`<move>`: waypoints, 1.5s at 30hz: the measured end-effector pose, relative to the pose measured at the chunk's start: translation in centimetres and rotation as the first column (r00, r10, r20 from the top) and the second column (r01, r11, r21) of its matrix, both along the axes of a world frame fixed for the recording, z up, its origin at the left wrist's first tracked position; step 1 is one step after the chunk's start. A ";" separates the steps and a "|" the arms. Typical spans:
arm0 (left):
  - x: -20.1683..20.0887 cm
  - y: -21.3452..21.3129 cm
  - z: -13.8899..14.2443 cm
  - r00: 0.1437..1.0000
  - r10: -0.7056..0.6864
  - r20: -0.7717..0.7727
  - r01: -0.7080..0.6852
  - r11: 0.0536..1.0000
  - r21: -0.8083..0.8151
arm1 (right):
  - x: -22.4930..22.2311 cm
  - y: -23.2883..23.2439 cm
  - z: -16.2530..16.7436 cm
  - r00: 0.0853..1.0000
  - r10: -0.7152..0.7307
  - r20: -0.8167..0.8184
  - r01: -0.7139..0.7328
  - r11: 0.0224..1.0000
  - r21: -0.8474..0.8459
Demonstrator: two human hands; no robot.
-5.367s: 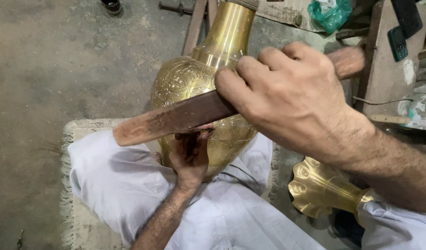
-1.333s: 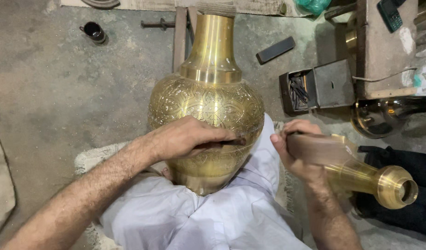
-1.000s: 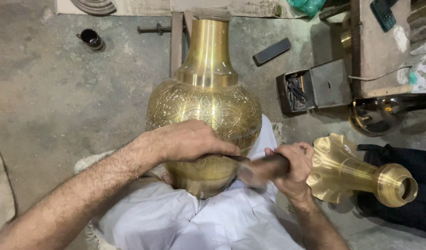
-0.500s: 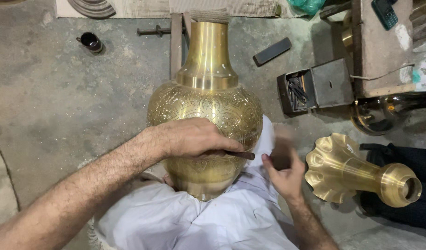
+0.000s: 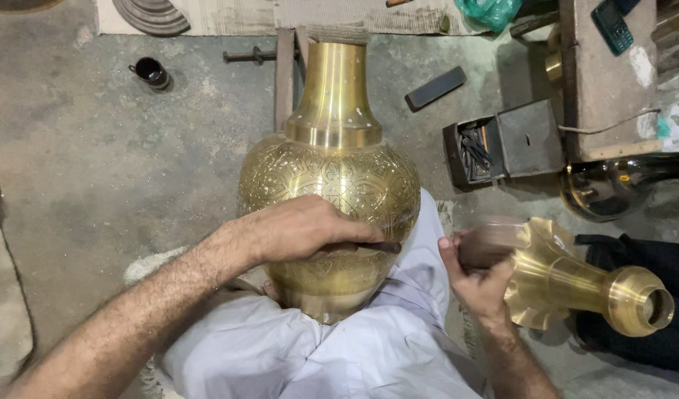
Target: The person sits on the floor with a large brass vase between their legs and taps a punch against its engraved surface using a wooden mallet. They then rotate the vase, hold it steady, and draw lines on its surface with a marker, tracing out the pattern.
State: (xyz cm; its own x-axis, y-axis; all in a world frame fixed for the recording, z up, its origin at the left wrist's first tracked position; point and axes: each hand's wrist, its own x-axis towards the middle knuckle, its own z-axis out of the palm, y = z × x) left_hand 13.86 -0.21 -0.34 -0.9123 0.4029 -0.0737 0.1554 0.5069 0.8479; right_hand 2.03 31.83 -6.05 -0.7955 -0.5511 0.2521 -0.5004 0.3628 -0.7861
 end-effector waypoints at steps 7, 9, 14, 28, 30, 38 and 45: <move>1.9 -0.2 -2.2 0.988 0.140 -0.063 -0.128 0.979 0.162 | -1.7 -0.5 3.2 0.992 0.066 0.112 -0.053 0.993 -0.108; 2.1 -0.1 -2.9 0.979 0.174 -0.111 -0.152 0.972 0.181 | -2.4 -0.6 3.8 0.896 0.218 -0.387 -0.073 0.932 0.356; 3.7 -1.0 -3.7 0.857 0.503 -0.108 -0.452 0.837 0.309 | -3.4 -0.2 0.9 0.967 -0.108 0.230 0.042 0.960 0.276; 13.5 9.0 -3.4 0.309 0.934 0.178 -0.875 0.205 0.439 | 2.2 1.6 -10.8 0.804 0.066 0.591 0.006 0.993 -0.118; 12.0 14.0 -5.7 0.223 0.918 0.328 -0.856 0.023 0.516 | 1.8 0.8 -10.5 0.809 0.113 0.577 -0.023 0.987 -0.161; 9.3 22.1 -11.7 0.086 0.886 0.456 -0.815 -0.201 0.543 | -0.1 0.0 -10.0 0.750 0.153 0.644 -0.065 0.985 -0.159; 8.2 22.8 -12.0 0.070 0.957 0.282 -0.871 -0.079 0.485 | -0.7 -0.4 -10.9 0.771 0.199 0.605 -0.081 0.973 -0.216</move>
